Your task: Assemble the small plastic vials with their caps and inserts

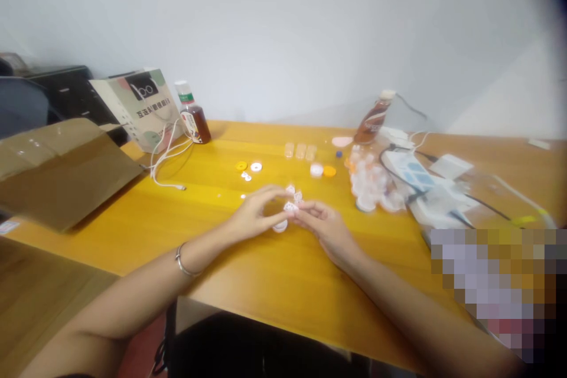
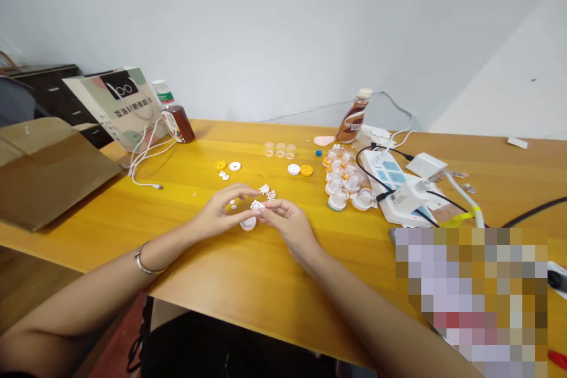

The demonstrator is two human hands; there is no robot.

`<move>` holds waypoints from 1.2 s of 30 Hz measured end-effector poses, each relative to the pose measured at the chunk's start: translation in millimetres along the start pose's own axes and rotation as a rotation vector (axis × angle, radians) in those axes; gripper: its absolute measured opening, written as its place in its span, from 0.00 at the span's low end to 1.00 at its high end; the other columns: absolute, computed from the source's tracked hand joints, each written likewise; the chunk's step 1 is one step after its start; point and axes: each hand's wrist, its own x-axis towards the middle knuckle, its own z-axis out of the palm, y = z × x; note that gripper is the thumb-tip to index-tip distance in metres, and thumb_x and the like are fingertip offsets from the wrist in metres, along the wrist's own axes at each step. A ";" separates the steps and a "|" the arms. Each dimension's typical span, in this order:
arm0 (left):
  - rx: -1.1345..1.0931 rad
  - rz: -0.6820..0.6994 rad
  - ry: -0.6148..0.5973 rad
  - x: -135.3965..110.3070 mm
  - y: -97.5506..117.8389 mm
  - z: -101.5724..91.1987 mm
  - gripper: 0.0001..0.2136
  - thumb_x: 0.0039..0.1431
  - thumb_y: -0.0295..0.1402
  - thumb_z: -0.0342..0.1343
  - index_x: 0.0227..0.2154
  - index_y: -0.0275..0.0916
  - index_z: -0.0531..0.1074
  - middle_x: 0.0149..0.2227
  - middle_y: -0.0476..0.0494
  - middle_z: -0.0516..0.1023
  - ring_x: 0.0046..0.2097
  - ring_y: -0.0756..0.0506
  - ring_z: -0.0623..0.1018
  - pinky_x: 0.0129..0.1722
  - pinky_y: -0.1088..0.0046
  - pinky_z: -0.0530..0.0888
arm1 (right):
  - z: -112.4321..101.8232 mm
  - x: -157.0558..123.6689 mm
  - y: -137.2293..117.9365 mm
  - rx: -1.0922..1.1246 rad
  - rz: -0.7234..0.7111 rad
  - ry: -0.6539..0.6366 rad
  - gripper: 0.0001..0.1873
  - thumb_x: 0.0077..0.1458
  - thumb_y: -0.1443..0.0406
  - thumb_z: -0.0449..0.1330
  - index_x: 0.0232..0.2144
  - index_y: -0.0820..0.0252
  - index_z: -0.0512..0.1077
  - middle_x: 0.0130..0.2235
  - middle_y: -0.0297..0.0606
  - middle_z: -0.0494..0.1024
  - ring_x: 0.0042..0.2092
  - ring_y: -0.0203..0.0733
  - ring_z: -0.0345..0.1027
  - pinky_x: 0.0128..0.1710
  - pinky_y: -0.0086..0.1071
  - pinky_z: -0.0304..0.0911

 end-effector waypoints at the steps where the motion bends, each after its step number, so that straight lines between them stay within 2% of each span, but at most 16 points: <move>1: -0.018 -0.058 0.011 -0.2 -0.9 1.4 0.14 0.53 0.36 0.56 0.41 0.36 0.70 0.41 0.41 0.74 0.42 0.47 0.73 0.44 0.71 0.69 | 0.6 -0.3 -0.6 -0.006 -0.002 -0.003 0.08 0.39 0.65 0.66 0.26 0.60 0.72 0.31 0.32 0.79 0.33 0.33 0.72 0.42 0.31 0.65; 4: -0.093 -0.210 -0.013 -1.1 -4.1 7.5 0.11 0.54 0.37 0.55 0.36 0.35 0.72 0.34 0.44 0.76 0.34 0.49 0.74 0.35 0.75 0.70 | 1.8 -0.2 -1.9 -0.016 -0.004 -0.007 0.08 0.39 0.65 0.66 0.26 0.60 0.72 0.30 0.32 0.79 0.33 0.33 0.72 0.42 0.31 0.65; 8: -0.151 -0.280 0.014 -2.2 -4.0 15.0 0.10 0.54 0.35 0.55 0.33 0.32 0.72 0.32 0.43 0.76 0.33 0.50 0.74 0.35 0.75 0.71 | 0.9 1.5 -1.6 -0.045 -0.005 -0.017 0.08 0.41 0.62 0.65 0.23 0.61 0.72 0.26 0.32 0.77 0.29 0.33 0.71 0.39 0.31 0.66; 11: -0.149 -0.258 0.021 -2.0 -1.8 11.5 0.09 0.54 0.34 0.54 0.34 0.33 0.71 0.34 0.43 0.75 0.35 0.50 0.74 0.37 0.74 0.71 | -1.2 3.1 -0.4 -0.065 -0.023 -0.025 0.10 0.42 0.60 0.64 0.24 0.61 0.71 0.27 0.32 0.76 0.30 0.33 0.71 0.39 0.32 0.66; 14: -0.079 -0.185 -0.004 -0.9 0.4 -2.5 0.08 0.56 0.33 0.52 0.36 0.35 0.72 0.37 0.42 0.73 0.39 0.49 0.73 0.40 0.73 0.70 | -3.4 5.3 2.0 -0.165 -0.069 -0.005 0.11 0.45 0.58 0.61 0.29 0.60 0.70 0.31 0.35 0.76 0.34 0.35 0.70 0.42 0.34 0.65; 19: 0.036 -0.093 -0.188 -0.4 5.2 -24.1 0.09 0.57 0.33 0.51 0.38 0.37 0.73 0.35 0.44 0.73 0.35 0.51 0.73 0.37 0.73 0.70 | -4.5 5.3 8.7 -0.559 -0.257 -0.053 0.17 0.42 0.62 0.63 0.35 0.58 0.66 0.38 0.38 0.72 0.40 0.39 0.68 0.43 0.38 0.64; 24: 0.038 -0.101 -0.270 -2.7 3.5 -23.6 0.09 0.58 0.32 0.51 0.39 0.36 0.71 0.35 0.43 0.73 0.35 0.51 0.73 0.38 0.73 0.71 | -3.0 0.3 10.4 -0.929 -0.420 -0.164 0.19 0.42 0.61 0.64 0.39 0.57 0.66 0.40 0.39 0.71 0.43 0.42 0.65 0.43 0.38 0.63; 32: 0.047 -0.088 -0.308 -3.2 0.8 -21.5 0.09 0.58 0.34 0.51 0.38 0.36 0.71 0.35 0.43 0.73 0.36 0.50 0.74 0.39 0.72 0.71 | -4.2 0.3 11.7 -1.026 -0.509 -0.187 0.10 0.49 0.62 0.60 0.36 0.56 0.69 0.37 0.37 0.69 0.40 0.40 0.65 0.43 0.36 0.63; 36: 0.064 -0.086 -0.309 -2.8 1.4 -21.6 0.09 0.58 0.34 0.50 0.37 0.36 0.71 0.35 0.43 0.73 0.36 0.50 0.74 0.38 0.73 0.70 | -3.5 -0.1 11.9 -1.026 -0.517 -0.177 0.09 0.49 0.62 0.59 0.36 0.56 0.70 0.36 0.36 0.69 0.40 0.39 0.65 0.42 0.35 0.63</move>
